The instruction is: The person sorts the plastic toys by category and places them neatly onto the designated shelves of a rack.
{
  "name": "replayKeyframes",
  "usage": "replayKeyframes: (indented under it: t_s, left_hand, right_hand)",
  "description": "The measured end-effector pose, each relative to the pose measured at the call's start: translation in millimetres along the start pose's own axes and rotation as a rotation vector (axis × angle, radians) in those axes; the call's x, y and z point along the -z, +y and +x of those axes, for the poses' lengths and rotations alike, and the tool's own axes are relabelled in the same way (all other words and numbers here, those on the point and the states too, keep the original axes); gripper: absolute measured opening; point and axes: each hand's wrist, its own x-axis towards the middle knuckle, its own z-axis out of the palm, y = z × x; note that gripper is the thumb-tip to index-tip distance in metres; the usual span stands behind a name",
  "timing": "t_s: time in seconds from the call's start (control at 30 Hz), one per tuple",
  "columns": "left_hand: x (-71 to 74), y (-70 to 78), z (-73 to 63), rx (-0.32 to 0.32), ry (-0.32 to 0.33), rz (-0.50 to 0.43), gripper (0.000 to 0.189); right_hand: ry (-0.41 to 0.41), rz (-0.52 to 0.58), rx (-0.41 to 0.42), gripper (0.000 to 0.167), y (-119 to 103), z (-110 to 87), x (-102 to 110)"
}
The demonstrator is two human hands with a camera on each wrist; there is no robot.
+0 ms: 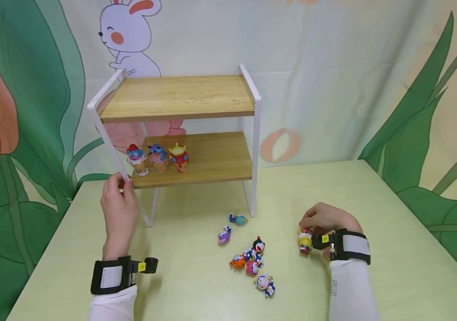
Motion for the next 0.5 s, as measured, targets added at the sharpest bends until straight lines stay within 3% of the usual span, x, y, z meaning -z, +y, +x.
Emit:
replayKeyframes:
  t_s: [0.23,0.5]
  left_hand:
    - [0.3,-1.2,0.0,0.007,-0.001,-0.005,0.030]
    - [-0.3,-0.3,-0.7,0.014,-0.008,-0.005,0.031]
  right_hand:
    - [-0.037,-0.007,0.046,0.017,-2.8,2.1,-1.9]
    - [-0.033,-0.028,0.014,0.018,-4.4,2.5,-4.6]
